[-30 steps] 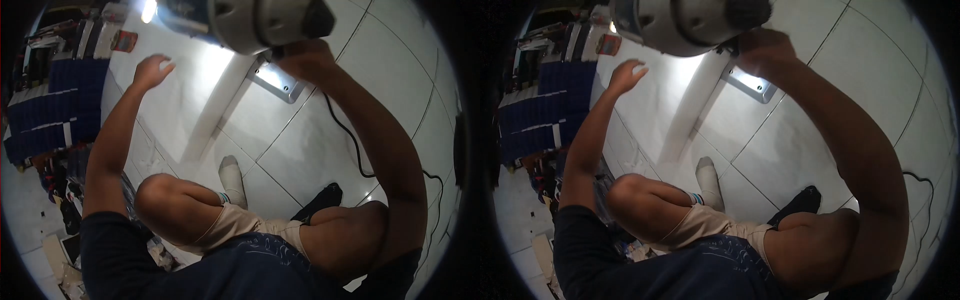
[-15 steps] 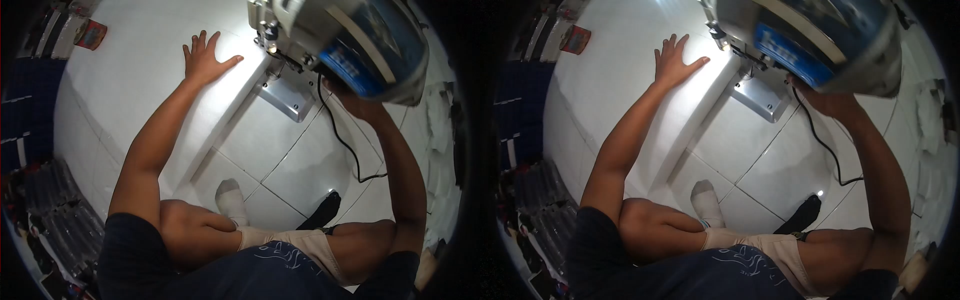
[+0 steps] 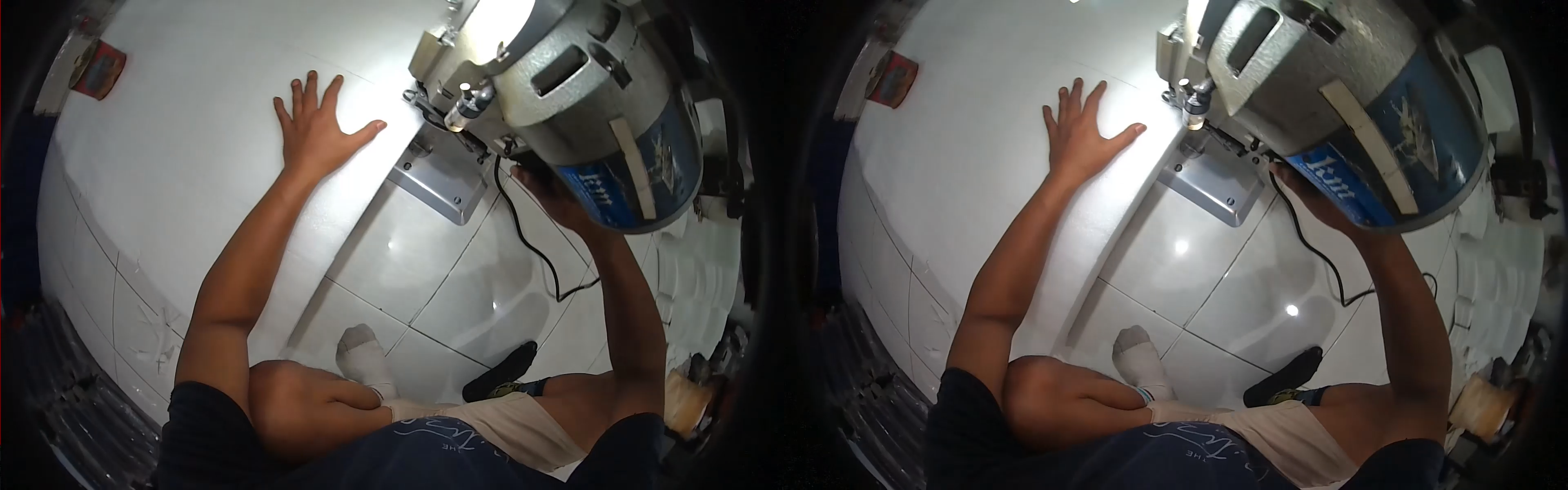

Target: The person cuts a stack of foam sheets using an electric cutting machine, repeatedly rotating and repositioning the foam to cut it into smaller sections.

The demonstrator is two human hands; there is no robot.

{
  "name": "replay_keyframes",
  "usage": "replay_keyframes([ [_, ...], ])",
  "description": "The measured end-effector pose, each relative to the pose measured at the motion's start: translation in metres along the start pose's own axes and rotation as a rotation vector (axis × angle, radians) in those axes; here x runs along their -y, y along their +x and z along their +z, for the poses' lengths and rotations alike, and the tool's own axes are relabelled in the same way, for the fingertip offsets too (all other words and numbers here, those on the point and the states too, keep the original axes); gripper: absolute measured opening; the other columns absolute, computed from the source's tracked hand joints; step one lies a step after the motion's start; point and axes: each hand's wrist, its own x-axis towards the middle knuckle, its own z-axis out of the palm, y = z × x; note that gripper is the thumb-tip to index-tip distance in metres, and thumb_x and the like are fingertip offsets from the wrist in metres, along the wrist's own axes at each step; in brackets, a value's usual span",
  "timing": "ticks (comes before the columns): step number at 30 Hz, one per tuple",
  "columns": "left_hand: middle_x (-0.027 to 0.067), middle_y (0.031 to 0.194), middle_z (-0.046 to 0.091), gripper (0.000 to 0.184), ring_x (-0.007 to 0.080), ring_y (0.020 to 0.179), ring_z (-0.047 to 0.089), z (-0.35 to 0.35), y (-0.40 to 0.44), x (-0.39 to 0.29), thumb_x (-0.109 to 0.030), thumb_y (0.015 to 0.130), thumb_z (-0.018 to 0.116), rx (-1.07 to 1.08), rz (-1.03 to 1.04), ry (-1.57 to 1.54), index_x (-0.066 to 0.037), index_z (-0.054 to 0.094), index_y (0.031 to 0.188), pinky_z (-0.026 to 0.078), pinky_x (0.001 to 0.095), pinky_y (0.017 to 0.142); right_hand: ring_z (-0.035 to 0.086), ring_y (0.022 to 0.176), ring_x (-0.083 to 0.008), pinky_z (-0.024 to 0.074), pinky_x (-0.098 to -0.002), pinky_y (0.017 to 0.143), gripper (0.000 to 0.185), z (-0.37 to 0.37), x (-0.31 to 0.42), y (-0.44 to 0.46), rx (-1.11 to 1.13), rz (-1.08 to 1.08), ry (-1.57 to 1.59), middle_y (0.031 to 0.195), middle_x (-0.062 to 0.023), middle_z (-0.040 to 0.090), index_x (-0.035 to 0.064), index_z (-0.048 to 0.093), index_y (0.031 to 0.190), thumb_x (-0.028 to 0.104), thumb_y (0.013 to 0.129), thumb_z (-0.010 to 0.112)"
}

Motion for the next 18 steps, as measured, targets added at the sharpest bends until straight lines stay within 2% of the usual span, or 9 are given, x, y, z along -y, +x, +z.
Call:
replay_keyframes([
  [2,0.0262,0.157,0.026,0.103,0.0447,0.149,0.015,-0.001,-0.002,-0.004,-0.077,0.075,0.063,0.008,0.006,0.0,-0.01,0.04,0.15,0.005,0.066,0.117,0.071,0.089,-0.0175,0.0596,-0.0334,0.079,0.03,-0.006,0.004,0.001,0.151,0.201,0.232,0.099,-0.0061,0.074,0.0124,0.072,0.109,0.033,0.088,0.076],
  [6,0.0256,0.156,0.028,0.104,0.0452,0.149,0.016,-0.001,-0.003,-0.002,-0.077,0.073,0.065,-0.022,0.017,-0.047,-0.01,0.042,0.149,0.005,0.0669,0.116,0.071,0.089,-0.018,0.0593,-0.0333,0.079,0.03,-0.006,0.007,0.0,0.165,0.29,0.252,0.099,-0.0062,0.074,0.0126,0.073,0.109,0.033,0.088,0.076],
  [8,0.0256,0.157,0.028,0.104,0.045,0.149,0.016,-0.003,-0.001,-0.003,-0.078,0.073,0.065,0.0,-0.009,-0.027,-0.01,0.042,0.149,0.005,0.0672,0.116,0.064,0.103,-0.0271,0.047,-0.0411,0.095,0.037,-0.002,0.004,-0.004,0.146,0.23,0.095,0.109,-0.0077,0.071,0.0117,0.069,0.114,0.039,0.09,0.072],
  [10,0.0257,0.157,0.028,0.105,0.0446,0.149,0.015,-0.003,-0.002,-0.003,-0.079,0.072,0.064,0.019,-0.004,-0.025,-0.011,0.042,0.149,0.005,0.0671,0.116,0.065,0.101,-0.0278,0.0478,-0.0416,0.095,0.035,0.002,0.004,-0.006,0.105,0.209,0.097,0.106,-0.0086,0.072,0.0101,0.07,0.111,0.038,0.091,0.072],
  [12,0.0257,0.157,0.028,0.105,0.0445,0.149,0.015,-0.004,0.0,-0.002,-0.079,0.072,0.064,0.006,-0.006,-0.023,-0.011,0.042,0.149,0.004,0.067,0.117,0.065,0.101,-0.0289,0.0476,-0.0425,0.095,0.032,0.012,-0.003,-0.009,0.09,0.243,0.418,0.106,-0.0073,0.072,0.0108,0.07,0.111,0.037,0.092,0.07],
  [13,0.0256,0.157,0.028,0.105,0.0444,0.149,0.014,-0.003,0.0,-0.003,-0.079,0.073,0.064,0.008,-0.001,-0.031,-0.011,0.042,0.149,0.004,0.0668,0.117,0.065,0.101,-0.0289,0.0476,-0.0425,0.095,0.032,0.014,-0.006,-0.011,0.084,0.25,0.428,0.106,-0.0073,0.072,0.0108,0.07,0.111,0.037,0.092,0.07],
  [15,0.0257,0.157,0.027,0.104,0.0444,0.149,0.014,-0.002,-0.002,-0.002,-0.079,0.073,0.064,0.017,0.0,-0.03,-0.011,0.041,0.149,0.004,0.0666,0.117,0.07,0.096,-0.0202,0.0569,-0.033,0.085,0.032,0.018,-0.008,-0.011,0.048,0.151,0.511,0.108,-0.0073,0.072,0.0133,0.071,0.114,0.033,0.089,0.075],
  [16,0.0257,0.157,0.027,0.104,0.0443,0.15,0.013,-0.003,-0.002,-0.003,-0.079,0.073,0.064,0.014,-0.003,-0.039,-0.011,0.041,0.149,0.004,0.0664,0.117,0.07,0.096,-0.0202,0.0569,-0.033,0.085,0.032,0.017,-0.007,-0.008,0.053,0.147,0.518,0.108,-0.0073,0.072,0.0133,0.071,0.114,0.033,0.089,0.075],
  [18,0.0257,0.156,0.028,0.104,0.0444,0.149,0.014,-0.005,-0.003,-0.004,-0.078,0.073,0.064,0.028,-0.014,-0.03,-0.011,0.042,0.149,0.005,0.0664,0.117,0.069,0.099,-0.0194,0.0567,-0.0323,0.086,0.033,0.017,-0.003,-0.008,0.069,0.179,0.177,0.111,-0.0071,0.071,0.0139,0.07,0.117,0.033,0.089,0.075],
])
